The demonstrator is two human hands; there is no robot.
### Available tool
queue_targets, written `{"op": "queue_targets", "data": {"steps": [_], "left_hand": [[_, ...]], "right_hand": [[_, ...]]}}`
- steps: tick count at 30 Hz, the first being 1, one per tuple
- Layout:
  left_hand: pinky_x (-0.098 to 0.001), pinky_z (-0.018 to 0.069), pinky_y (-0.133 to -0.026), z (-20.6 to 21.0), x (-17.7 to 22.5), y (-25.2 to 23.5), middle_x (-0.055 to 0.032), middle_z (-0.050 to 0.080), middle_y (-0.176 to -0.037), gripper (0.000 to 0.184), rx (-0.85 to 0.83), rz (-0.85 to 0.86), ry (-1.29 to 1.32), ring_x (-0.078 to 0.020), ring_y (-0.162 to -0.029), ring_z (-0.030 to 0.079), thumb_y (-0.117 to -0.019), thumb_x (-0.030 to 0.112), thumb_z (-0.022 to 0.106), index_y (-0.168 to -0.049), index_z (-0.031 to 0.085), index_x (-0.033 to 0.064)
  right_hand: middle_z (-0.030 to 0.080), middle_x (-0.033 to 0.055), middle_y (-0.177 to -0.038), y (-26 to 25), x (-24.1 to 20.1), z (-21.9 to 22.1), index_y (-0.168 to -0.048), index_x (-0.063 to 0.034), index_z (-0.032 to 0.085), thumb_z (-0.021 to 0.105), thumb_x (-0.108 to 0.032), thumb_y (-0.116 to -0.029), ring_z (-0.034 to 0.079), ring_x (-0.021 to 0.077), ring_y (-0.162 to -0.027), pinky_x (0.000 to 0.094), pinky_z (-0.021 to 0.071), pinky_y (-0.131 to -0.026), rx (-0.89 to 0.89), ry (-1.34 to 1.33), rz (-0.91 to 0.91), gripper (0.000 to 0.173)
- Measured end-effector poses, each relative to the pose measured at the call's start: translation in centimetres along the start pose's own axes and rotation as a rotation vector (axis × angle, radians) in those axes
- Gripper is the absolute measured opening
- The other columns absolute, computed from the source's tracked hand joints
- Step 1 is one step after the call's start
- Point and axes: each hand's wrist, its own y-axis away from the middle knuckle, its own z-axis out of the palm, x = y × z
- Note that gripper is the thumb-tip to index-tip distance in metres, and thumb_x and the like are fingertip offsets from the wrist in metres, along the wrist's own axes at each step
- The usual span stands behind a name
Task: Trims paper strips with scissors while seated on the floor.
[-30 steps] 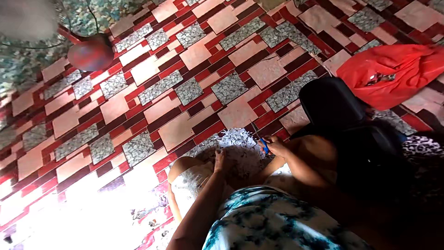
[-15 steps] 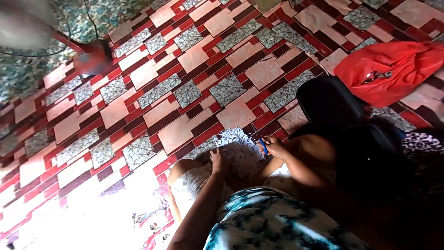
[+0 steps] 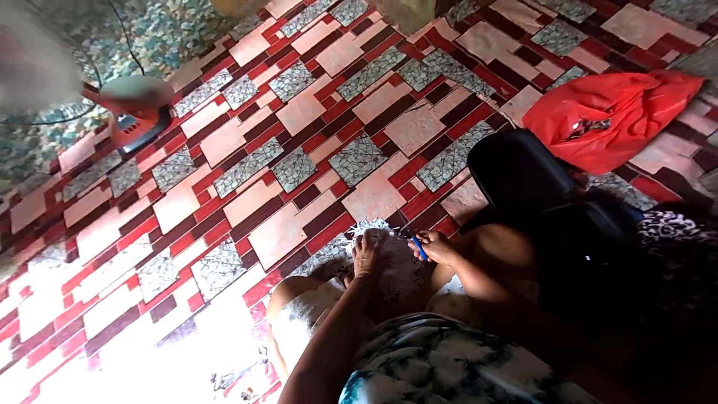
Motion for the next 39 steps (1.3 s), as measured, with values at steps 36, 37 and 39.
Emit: {"op": "queue_targets", "data": {"steps": [36,37,39], "left_hand": [[-0.0601,0.0395,-0.108,-0.3,1.0,4.4,-0.0229,0.055,-0.140,0.030,-0.136,-0.113,-0.015,-0.0433,-0.136,0.046,-0.0941,0.024,0.065,-0.113,0.073,0.0022],[-0.0581,0.0410,-0.109,-0.9,0.9,4.8,-0.0231,0.058,-0.136,0.028,-0.157,-0.081,0.011,-0.0425,-0.133,0.049,-0.0939,0.019,0.063,-0.111,0.072,-0.0003],[-0.0552,0.0462,-0.106,-2.8,0.6,5.9,-0.0236,0.062,-0.128,0.026,-0.215,-0.060,0.093,-0.0392,-0.124,0.058,-0.0964,0.015,0.061,-0.113,0.067,-0.0042]], "right_hand": [[0.065,0.0032,-0.084,-0.6,0.1,0.2,-0.126,0.0009,0.058,0.063,-0.022,-0.1035,0.056,0.0025,-0.062,0.0185,0.0458,-0.057,0.009,0.091,0.002,0.032],[0.065,0.0031,-0.083,-0.6,0.3,0.2,-0.126,0.0009,0.058,0.063,-0.021,-0.1032,0.056,0.0025,-0.062,0.0186,0.0454,-0.056,0.016,0.085,0.000,0.032],[0.066,0.0034,-0.085,-0.7,0.6,0.1,-0.127,0.0013,0.058,0.064,-0.022,-0.1030,0.056,0.0026,-0.063,0.0188,0.0458,-0.057,0.020,0.092,-0.007,0.034]]}}
